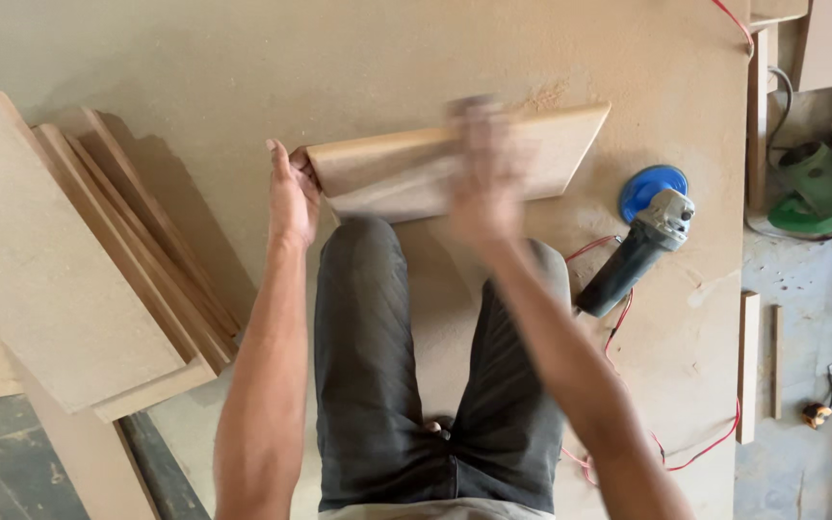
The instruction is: The person sands the edges and surfaces of rectangular wooden boards by hand using sandpaper and with a power sander.
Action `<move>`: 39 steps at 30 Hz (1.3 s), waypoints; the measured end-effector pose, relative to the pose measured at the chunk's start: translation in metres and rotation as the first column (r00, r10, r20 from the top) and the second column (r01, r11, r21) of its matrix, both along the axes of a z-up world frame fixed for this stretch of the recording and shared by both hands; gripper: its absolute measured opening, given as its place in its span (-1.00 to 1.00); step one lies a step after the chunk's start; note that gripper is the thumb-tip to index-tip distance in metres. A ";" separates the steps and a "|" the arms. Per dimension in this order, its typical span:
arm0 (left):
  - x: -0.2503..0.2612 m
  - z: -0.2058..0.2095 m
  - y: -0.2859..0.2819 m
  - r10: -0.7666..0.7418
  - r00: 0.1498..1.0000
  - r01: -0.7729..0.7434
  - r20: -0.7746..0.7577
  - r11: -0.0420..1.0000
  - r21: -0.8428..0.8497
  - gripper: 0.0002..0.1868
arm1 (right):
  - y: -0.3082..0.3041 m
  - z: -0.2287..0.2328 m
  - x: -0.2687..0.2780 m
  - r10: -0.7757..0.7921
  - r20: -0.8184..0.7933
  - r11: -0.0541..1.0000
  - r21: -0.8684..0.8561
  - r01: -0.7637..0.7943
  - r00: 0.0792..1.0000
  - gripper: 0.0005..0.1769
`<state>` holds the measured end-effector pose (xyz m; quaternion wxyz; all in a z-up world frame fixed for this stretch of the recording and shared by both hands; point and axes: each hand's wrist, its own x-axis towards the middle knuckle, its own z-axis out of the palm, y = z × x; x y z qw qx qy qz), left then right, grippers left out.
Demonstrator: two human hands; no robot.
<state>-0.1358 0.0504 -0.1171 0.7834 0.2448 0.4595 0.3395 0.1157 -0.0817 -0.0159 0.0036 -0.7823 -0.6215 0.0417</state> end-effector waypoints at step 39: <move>0.017 0.002 0.003 -0.064 0.979 0.082 0.193 0.993 -0.084 -0.02 | 0.061 0.006 -0.113 0.144 -0.258 0.915 -0.334 -0.228 0.955 -0.25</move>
